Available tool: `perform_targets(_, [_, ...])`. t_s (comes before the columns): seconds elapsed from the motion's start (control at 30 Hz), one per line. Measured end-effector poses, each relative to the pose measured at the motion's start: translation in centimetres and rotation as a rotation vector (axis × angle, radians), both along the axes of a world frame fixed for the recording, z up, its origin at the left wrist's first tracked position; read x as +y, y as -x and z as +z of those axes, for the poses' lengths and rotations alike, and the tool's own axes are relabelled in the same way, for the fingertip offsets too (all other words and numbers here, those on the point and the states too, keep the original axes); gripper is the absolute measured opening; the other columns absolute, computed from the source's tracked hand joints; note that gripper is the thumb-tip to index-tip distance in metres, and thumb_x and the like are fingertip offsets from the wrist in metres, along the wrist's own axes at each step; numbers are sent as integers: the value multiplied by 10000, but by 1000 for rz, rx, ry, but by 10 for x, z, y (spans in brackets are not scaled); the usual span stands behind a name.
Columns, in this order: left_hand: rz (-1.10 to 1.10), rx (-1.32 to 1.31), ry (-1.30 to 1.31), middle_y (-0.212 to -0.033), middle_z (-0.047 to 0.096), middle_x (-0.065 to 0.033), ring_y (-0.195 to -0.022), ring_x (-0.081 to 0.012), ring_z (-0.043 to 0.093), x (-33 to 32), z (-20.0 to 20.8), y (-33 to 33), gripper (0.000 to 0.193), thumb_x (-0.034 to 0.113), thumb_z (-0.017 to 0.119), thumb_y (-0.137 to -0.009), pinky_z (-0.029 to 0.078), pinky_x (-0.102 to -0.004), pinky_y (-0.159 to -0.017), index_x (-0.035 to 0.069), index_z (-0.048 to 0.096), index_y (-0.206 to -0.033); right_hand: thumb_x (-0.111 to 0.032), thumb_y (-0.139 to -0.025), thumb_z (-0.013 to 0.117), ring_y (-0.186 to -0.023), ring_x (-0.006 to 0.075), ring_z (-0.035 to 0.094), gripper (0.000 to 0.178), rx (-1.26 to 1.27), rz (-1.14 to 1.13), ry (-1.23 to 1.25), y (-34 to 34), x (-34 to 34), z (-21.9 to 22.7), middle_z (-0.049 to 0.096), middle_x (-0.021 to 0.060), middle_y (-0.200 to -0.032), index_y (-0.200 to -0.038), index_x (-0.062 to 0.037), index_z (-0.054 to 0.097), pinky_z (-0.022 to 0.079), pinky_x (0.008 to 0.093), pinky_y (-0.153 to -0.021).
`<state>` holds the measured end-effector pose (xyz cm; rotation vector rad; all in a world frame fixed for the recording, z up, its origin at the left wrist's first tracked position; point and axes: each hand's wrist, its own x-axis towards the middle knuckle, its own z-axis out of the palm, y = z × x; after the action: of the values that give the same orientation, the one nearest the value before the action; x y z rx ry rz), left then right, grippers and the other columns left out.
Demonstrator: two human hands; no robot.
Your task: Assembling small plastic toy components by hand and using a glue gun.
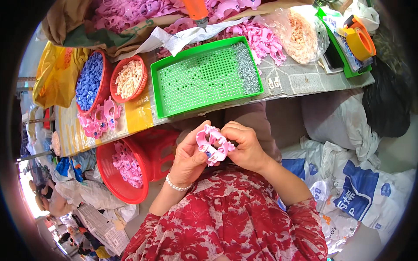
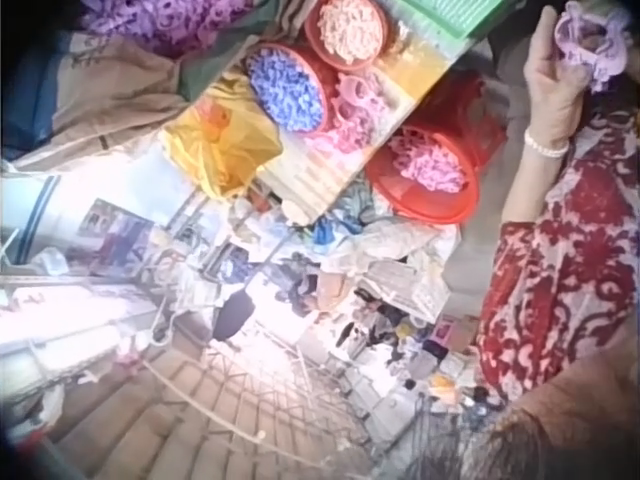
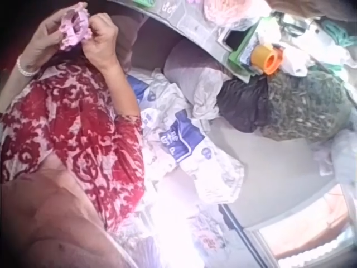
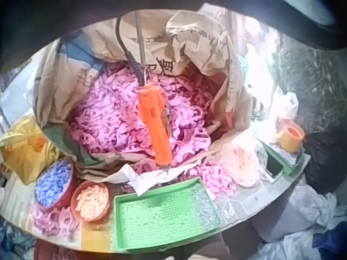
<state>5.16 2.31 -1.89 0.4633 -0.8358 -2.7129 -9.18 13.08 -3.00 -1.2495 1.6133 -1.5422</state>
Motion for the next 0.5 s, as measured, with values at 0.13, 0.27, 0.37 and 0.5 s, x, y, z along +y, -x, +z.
perform_targets(0.13, [26, 7, 24, -1267, 500, -90, -1126, -159, 509, 2, -3, -2, 611, 74, 669, -820, 432, -309, -955, 24, 376, -1353, -46, -773, 677, -720, 148, 535, 89, -218, 5, -35, -2, 1, -12, 592, 54, -791, -819, 7, 622, 420, 283, -644])
perform_targets(0.27, [89, -24, 51, -1260, 505, -85, -1102, -150, 522, 4, -6, -4, 574, 69, 654, -833, 449, -298, -929, 19, 393, -1341, -6, -775, 653, -729, 130, 534, 41, -234, -1, -46, -7, 0, -13, 593, 47, -792, -764, 2, 614, 423, 265, -651])
perform_targets(0.37, [137, -16, 21, -1267, 498, -81, -1100, -153, 522, 5, -4, -4, 568, 60, 648, -835, 454, -293, -917, 17, 392, -1340, -25, -767, 630, -729, 75, 517, 88, -302, -39, -80, -12, 0, -9, 563, 25, -770, -838, 1, 586, 414, 219, -634])
perform_targets(0.5, [258, -13, 103, -1291, 475, -84, -1114, -167, 517, 4, -5, 0, 584, 27, 621, -847, 457, -306, -920, 16, 348, -1363, -69, -685, 751, -763, 101, 566, 603, -398, -69, -1, -20, 4, -9, 600, 66, -901, -1179, 15, 416, 452, 215, -696])
